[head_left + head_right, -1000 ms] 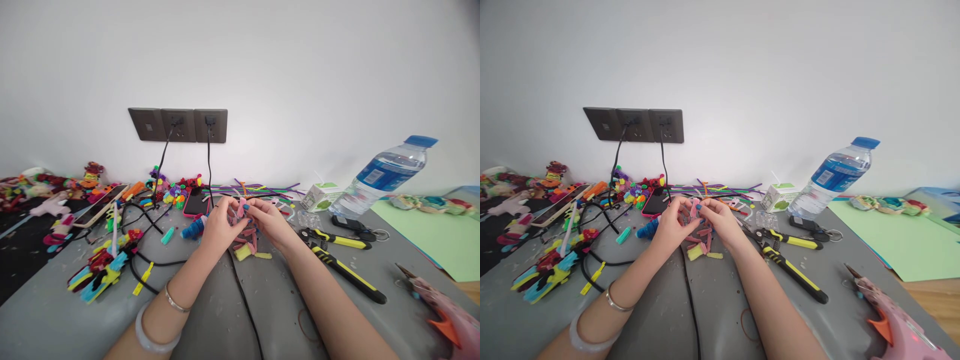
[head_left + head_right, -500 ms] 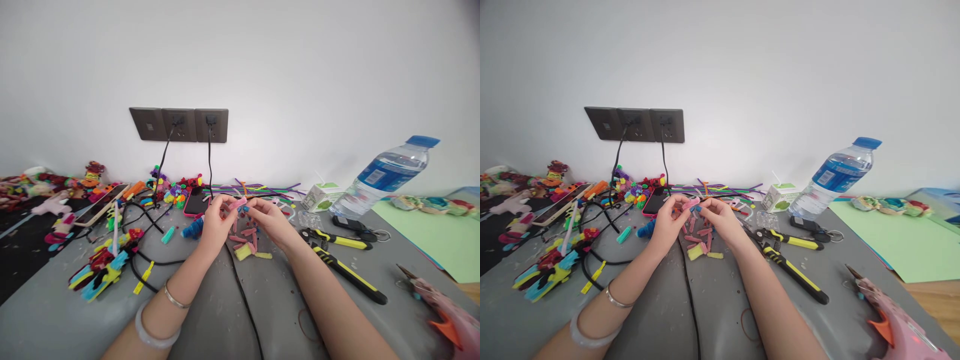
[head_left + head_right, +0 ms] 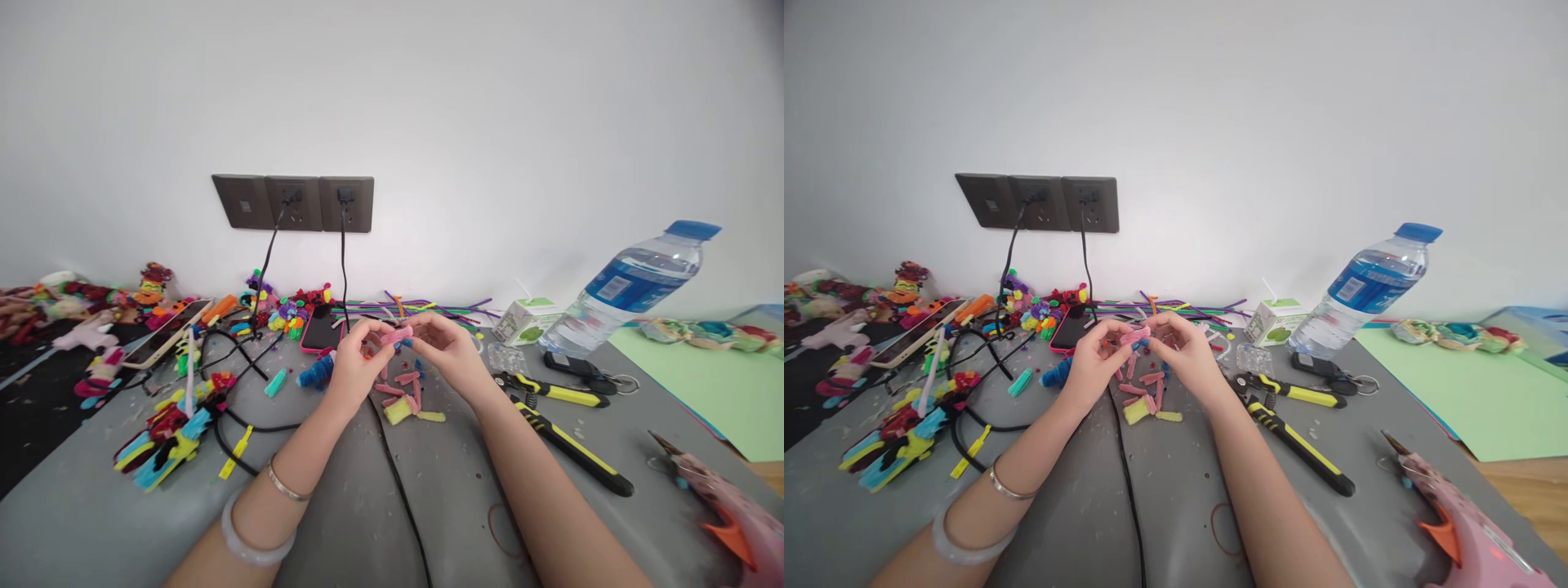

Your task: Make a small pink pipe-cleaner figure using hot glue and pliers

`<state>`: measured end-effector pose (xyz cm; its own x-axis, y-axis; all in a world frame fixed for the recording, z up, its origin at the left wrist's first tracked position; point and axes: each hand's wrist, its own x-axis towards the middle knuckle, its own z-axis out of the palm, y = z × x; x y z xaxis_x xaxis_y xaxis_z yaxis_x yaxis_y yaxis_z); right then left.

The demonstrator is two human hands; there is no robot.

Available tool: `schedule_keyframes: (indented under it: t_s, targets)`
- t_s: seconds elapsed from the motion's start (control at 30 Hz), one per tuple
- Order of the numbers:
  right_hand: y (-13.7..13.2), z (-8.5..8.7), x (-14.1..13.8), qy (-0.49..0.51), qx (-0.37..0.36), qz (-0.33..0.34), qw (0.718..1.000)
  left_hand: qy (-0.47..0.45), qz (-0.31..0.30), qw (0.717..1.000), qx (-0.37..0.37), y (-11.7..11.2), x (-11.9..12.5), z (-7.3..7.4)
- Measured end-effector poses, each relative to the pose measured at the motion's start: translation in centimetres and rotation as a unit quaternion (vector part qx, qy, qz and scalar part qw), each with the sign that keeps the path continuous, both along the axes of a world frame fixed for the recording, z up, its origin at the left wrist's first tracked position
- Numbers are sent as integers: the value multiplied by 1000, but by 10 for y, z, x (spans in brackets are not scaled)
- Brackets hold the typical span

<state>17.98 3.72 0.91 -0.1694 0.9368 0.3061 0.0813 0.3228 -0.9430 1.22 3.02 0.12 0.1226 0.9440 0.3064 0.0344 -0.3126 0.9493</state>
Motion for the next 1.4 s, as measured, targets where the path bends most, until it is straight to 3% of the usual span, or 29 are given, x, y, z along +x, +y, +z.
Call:
schedule_keyframes:
  t_s: [0.2,0.53,0.8,1.4]
  targets:
    - [2,-3,1,-4,27,12,1000,8,3,1000,0,1,0,0]
    - [-2,3,-1,56,-4,20,998,-6,-6,1000,-15,0,0,0]
    - [-1,2,-1,36,-2,8,999,-3,34,999,42,1,0,0]
    - [-2,4,1,29,26,13,999,-9,25,997,70,1,-3,-2]
